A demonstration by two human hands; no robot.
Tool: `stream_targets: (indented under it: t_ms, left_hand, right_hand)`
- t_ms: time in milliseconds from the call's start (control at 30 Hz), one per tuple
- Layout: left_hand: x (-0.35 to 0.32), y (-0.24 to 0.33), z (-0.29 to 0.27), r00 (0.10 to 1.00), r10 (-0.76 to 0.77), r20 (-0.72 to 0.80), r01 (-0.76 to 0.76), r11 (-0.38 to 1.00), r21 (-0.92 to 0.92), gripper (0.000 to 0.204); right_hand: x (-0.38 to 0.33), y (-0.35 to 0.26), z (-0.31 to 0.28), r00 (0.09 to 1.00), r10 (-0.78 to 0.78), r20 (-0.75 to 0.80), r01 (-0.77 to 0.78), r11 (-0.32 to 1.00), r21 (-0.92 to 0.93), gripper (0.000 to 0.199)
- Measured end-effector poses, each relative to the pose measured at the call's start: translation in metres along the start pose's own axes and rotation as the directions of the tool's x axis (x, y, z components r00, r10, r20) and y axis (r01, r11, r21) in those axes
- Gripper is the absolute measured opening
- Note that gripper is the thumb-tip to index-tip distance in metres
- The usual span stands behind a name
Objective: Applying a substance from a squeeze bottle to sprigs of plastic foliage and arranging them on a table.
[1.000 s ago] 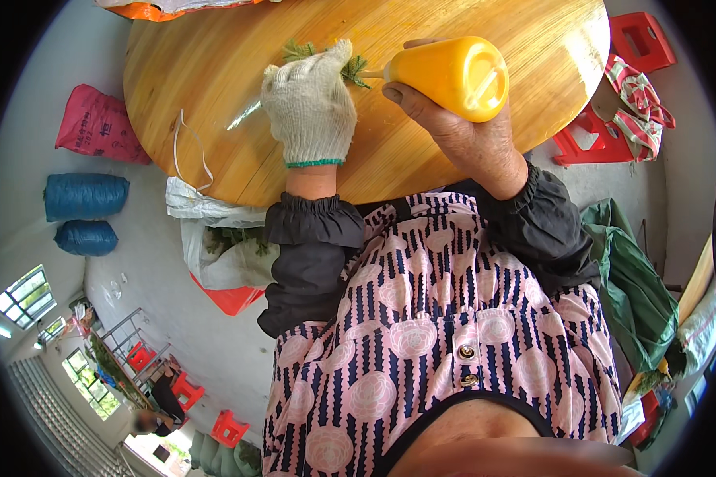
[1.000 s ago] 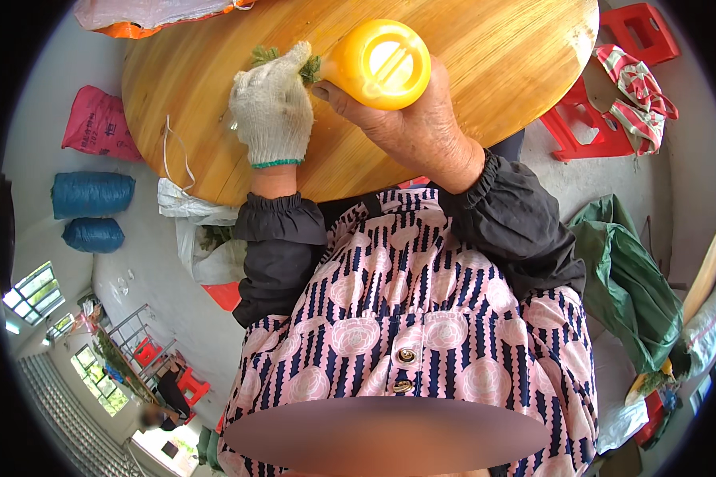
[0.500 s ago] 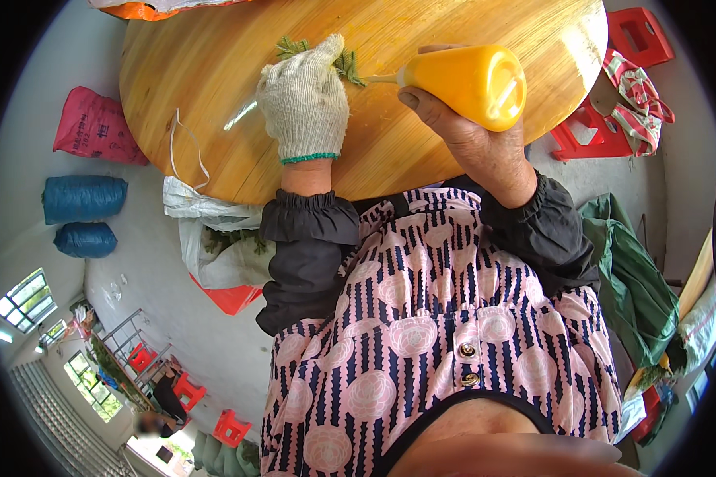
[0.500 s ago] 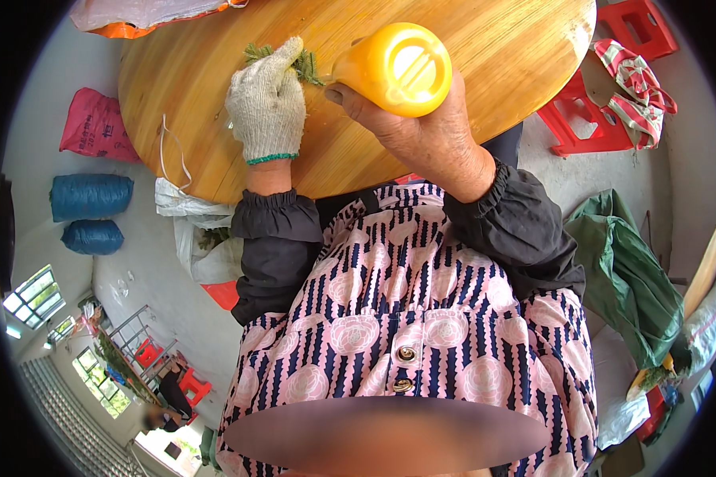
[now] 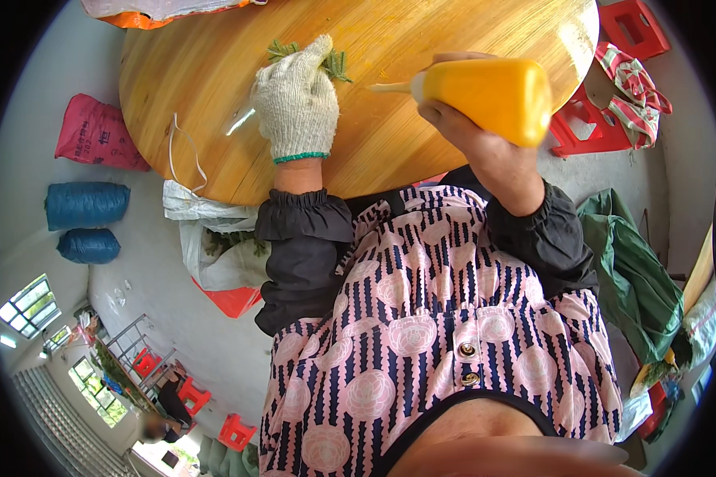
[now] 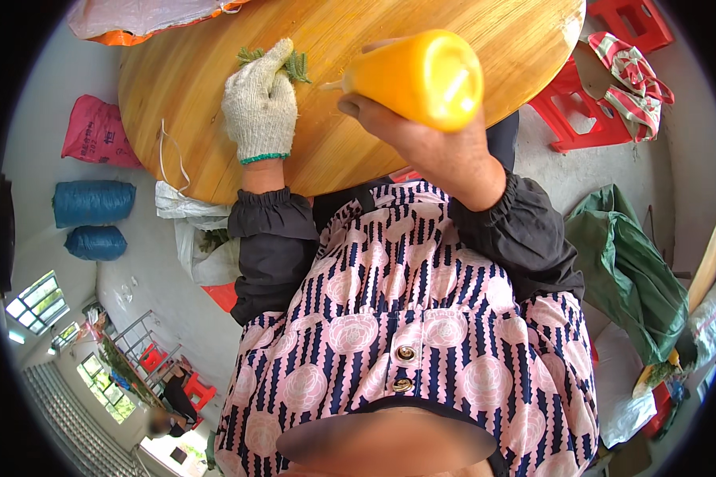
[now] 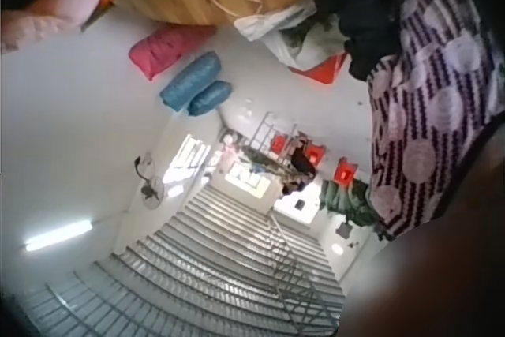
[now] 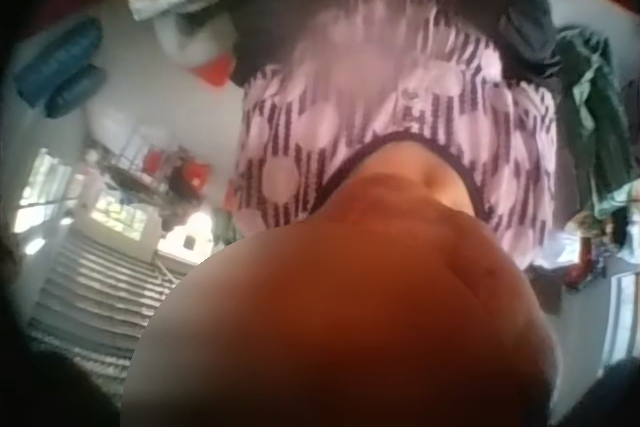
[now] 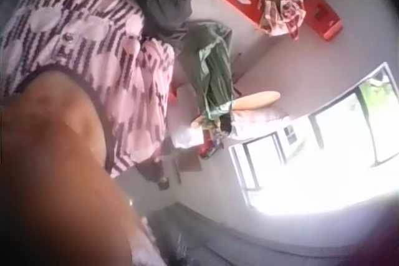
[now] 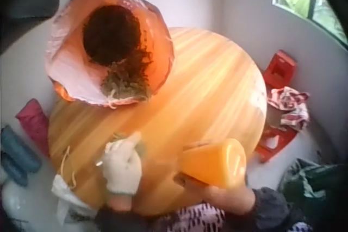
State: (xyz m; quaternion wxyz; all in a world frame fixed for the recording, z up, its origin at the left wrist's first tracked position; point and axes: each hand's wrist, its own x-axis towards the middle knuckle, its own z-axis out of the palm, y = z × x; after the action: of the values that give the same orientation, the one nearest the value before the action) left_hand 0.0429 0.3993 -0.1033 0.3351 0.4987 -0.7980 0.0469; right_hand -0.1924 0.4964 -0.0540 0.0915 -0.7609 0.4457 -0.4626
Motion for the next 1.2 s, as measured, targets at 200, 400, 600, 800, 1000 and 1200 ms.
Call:
stream_targets:
  t_ms: [200,400,600,800,1000,1200]
  left_hand:
    - [0.005,-0.001,0.032,0.991,0.13,0.017,-0.127,0.983,-0.133,0.048]
    - [0.003,0.009,-0.015,0.989,0.027,0.148,-0.039,0.996,0.075,0.054]
    - [0.005,0.013,-0.012,0.989,0.007,0.146,0.003,0.998,-0.067,0.053]
    - [-0.008,0.036,0.023,0.999,-0.024,0.049,0.041,0.922,-0.385,0.053]
    - [-0.005,0.028,-0.025,0.992,-0.075,-0.099,0.05,0.971,-0.235,0.049]
    - [-0.045,0.031,-0.096,0.899,-0.28,-0.336,0.168,0.93,-0.326,0.044]
  right_hand:
    - [0.048,0.008,-0.089,0.844,-0.497,0.202,0.301,0.75,0.589,0.069]
    - [0.049,-0.038,-0.106,0.462,-0.631,0.624,0.092,0.734,0.673,0.062]
    - [0.017,-0.061,-0.106,0.546,-0.561,0.622,0.083,0.775,0.626,0.059]
    - [-0.021,-0.078,-0.106,0.642,-0.4,0.654,0.047,0.872,0.488,0.057]
    - [-0.036,-0.1,-0.105,0.685,-0.484,0.544,0.094,0.8,0.593,0.056]
    - [-0.017,-0.076,-0.103,0.791,-0.462,0.402,0.171,0.797,0.58,0.054]
